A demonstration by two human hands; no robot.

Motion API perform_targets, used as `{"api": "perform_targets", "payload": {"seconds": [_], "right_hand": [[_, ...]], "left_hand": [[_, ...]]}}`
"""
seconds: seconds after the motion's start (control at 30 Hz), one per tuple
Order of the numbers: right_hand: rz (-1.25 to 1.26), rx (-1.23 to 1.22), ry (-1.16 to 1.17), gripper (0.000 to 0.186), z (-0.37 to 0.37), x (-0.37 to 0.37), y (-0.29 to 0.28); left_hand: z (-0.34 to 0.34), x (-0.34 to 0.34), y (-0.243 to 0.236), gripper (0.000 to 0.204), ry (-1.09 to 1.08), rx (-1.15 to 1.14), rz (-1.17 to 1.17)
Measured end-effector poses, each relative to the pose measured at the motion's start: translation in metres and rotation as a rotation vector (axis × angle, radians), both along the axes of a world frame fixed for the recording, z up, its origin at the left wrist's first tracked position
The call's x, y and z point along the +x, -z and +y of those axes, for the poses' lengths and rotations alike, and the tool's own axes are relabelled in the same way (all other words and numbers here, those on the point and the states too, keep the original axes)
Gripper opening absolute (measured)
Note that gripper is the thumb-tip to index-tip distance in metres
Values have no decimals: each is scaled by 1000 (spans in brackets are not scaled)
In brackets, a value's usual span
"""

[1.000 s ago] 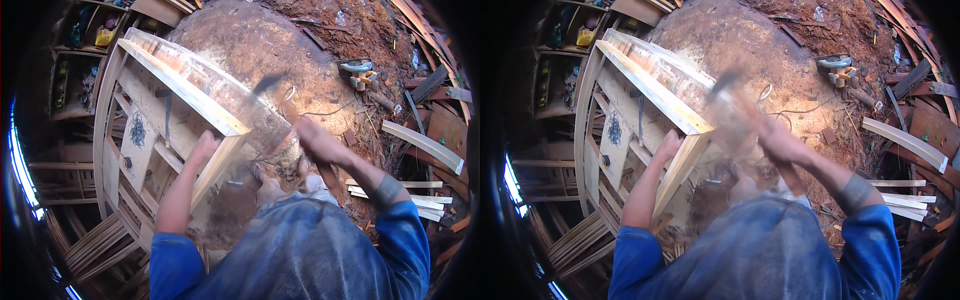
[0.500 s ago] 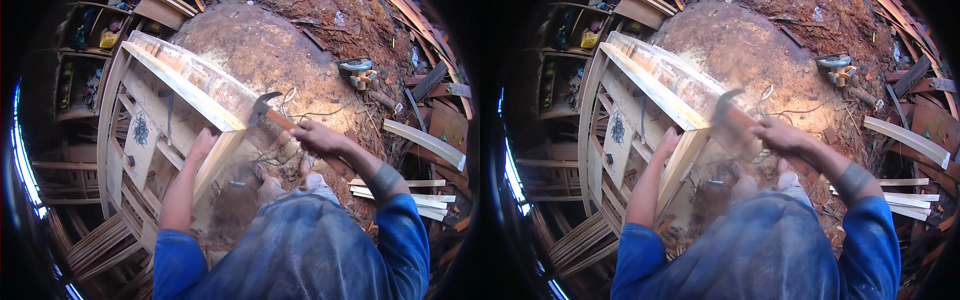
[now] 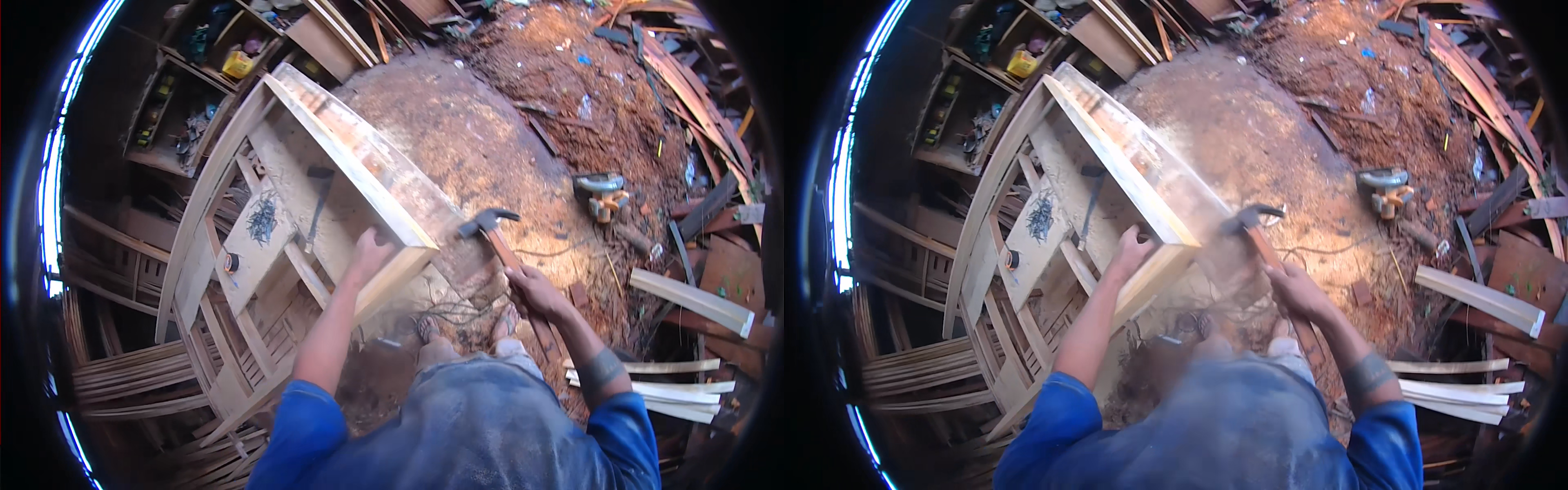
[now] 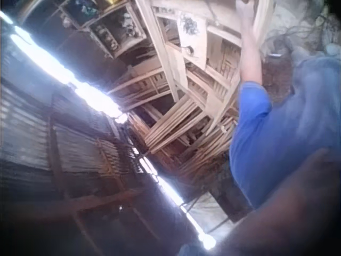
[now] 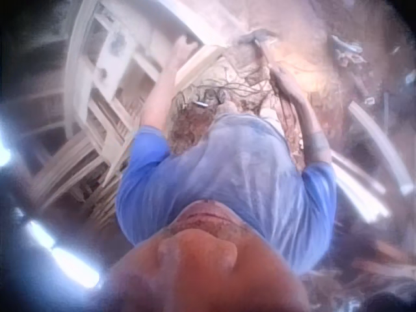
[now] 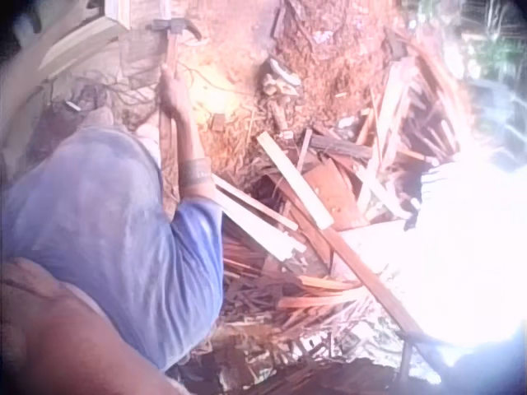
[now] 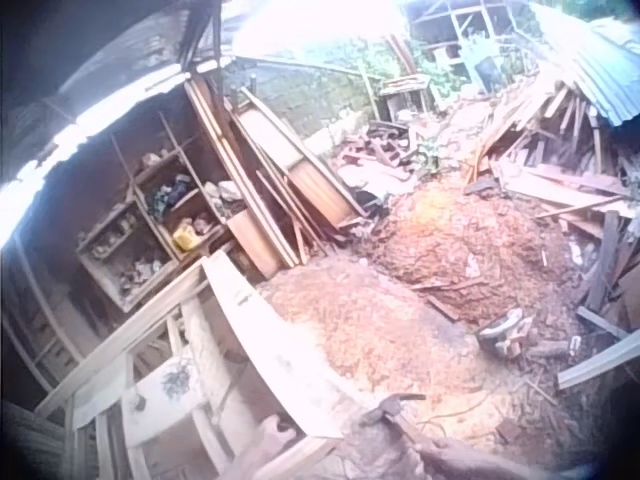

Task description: The person uses an angle grinder to smooth wood, then positions a wood piece and hammers nails into it to assemble a frame.

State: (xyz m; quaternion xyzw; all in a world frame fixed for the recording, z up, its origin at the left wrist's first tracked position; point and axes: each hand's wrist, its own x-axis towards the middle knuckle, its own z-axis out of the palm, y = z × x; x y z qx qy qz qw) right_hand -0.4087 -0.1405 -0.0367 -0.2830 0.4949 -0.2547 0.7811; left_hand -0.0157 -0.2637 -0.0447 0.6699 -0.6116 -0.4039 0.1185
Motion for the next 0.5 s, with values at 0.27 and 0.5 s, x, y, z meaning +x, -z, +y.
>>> {"api": "perform_targets", "payload": {"seconds": [0.27, 0.5], "right_hand": [[60, 177, 354, 24, 97, -49, -8], [247, 318, 567, 32, 225, -130, 76]], "left_hand": [[-156, 0, -14, 95, -641, -556, 370], [-166, 9, -18, 93, -509, -623, 273]]}}
